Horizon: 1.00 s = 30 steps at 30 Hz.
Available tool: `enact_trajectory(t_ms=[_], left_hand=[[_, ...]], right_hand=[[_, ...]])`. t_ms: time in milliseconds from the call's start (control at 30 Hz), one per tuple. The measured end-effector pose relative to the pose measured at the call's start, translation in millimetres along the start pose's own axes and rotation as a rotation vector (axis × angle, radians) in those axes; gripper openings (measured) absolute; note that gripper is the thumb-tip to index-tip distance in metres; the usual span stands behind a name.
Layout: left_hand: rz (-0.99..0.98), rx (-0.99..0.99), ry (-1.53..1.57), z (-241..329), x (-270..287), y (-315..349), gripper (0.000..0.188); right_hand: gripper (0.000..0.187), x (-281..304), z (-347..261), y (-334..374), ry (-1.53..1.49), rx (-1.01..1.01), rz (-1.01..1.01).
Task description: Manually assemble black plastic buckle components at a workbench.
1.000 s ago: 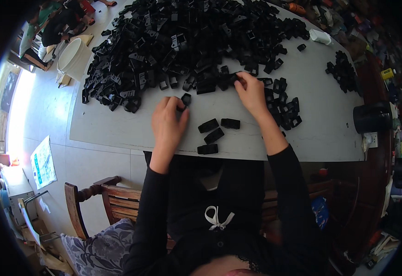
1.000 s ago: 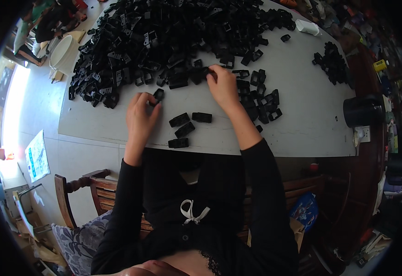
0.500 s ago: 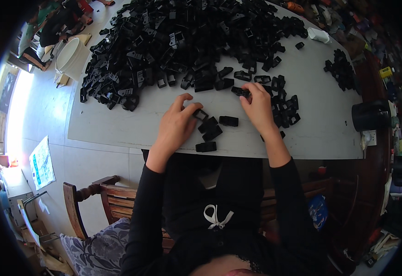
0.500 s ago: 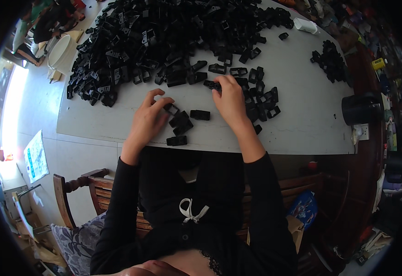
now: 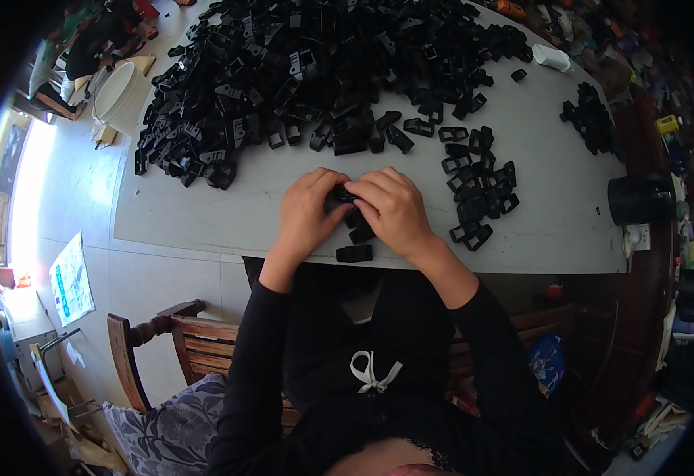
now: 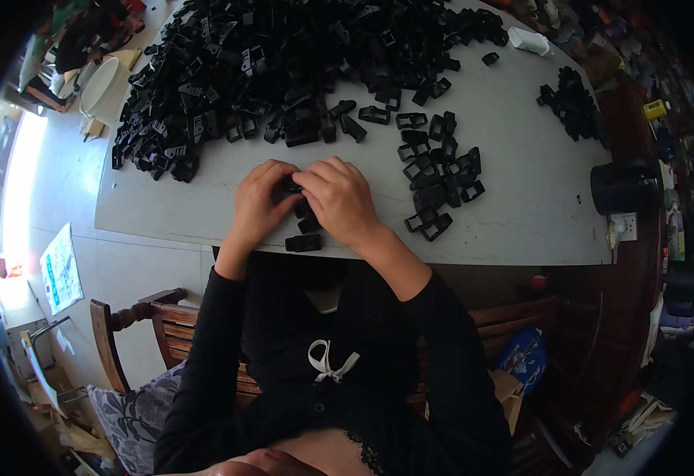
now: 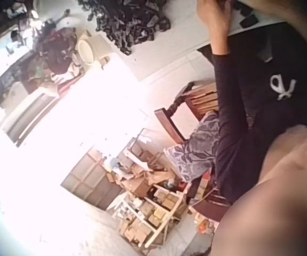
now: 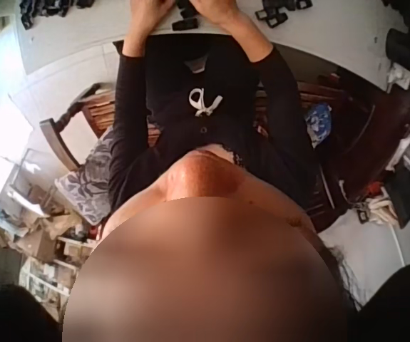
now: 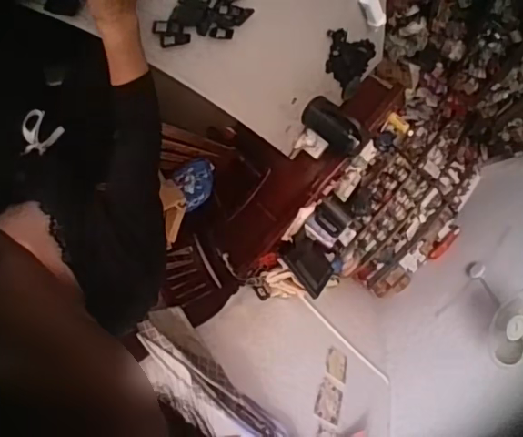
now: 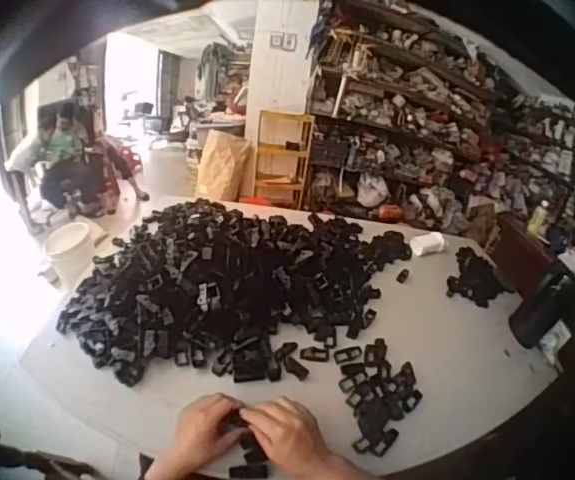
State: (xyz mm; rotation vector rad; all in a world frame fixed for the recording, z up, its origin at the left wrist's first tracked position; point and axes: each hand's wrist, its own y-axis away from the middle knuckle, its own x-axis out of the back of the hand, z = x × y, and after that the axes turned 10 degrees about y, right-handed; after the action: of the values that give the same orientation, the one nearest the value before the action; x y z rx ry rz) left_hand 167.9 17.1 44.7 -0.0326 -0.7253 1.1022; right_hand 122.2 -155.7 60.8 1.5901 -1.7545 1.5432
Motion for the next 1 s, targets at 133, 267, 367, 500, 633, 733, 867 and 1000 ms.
enact_trajectory(t_ms=[133, 267, 367, 500, 633, 733, 867, 1000], left_hand=[[0.000, 0.003, -0.019, -1.1, 1.2, 1.9, 0.033], [0.023, 0.061, 0.043, -0.5, -1.5, 1.1, 0.031], [0.025, 0.034, 0.031, -1.1, -2.7, 0.5, 0.031], [0.003, 0.023, 0.014, -2.9, 0.8, 4.7, 0.032], [-0.099, -0.004, 0.060, 0.4, 13.0, 12.1, 0.029], [-0.143, -0.078, 0.160, 2.5, 27.9, 16.1, 0.023], [-0.126, 0.099, 0.303, 14.2, 25.6, 5.6, 0.018], [-0.097, 0.057, 0.208, 23.0, 9.2, -14.1, 0.017]], right_hand=[[0.027, 0.1, -9.8, 5.3, 0.221, 0.080, 0.017], [0.041, 3.0, -18.8, 23.8, 0.241, 0.121, -0.077], [0.047, 1.0, -14.7, 28.5, 0.222, 0.101, -0.140], [0.041, 0.5, -13.2, 27.4, 0.152, 0.083, -0.154], [0.024, 17.9, 14.4, 9.6, -0.093, 0.025, -0.140], [0.020, 25.6, 48.5, -23.8, 0.015, -0.154, 0.081], [0.021, 13.1, 91.3, -61.9, 0.194, -0.133, 0.069], [0.023, 9.8, 98.5, -75.9, 0.306, -0.104, -0.104]])
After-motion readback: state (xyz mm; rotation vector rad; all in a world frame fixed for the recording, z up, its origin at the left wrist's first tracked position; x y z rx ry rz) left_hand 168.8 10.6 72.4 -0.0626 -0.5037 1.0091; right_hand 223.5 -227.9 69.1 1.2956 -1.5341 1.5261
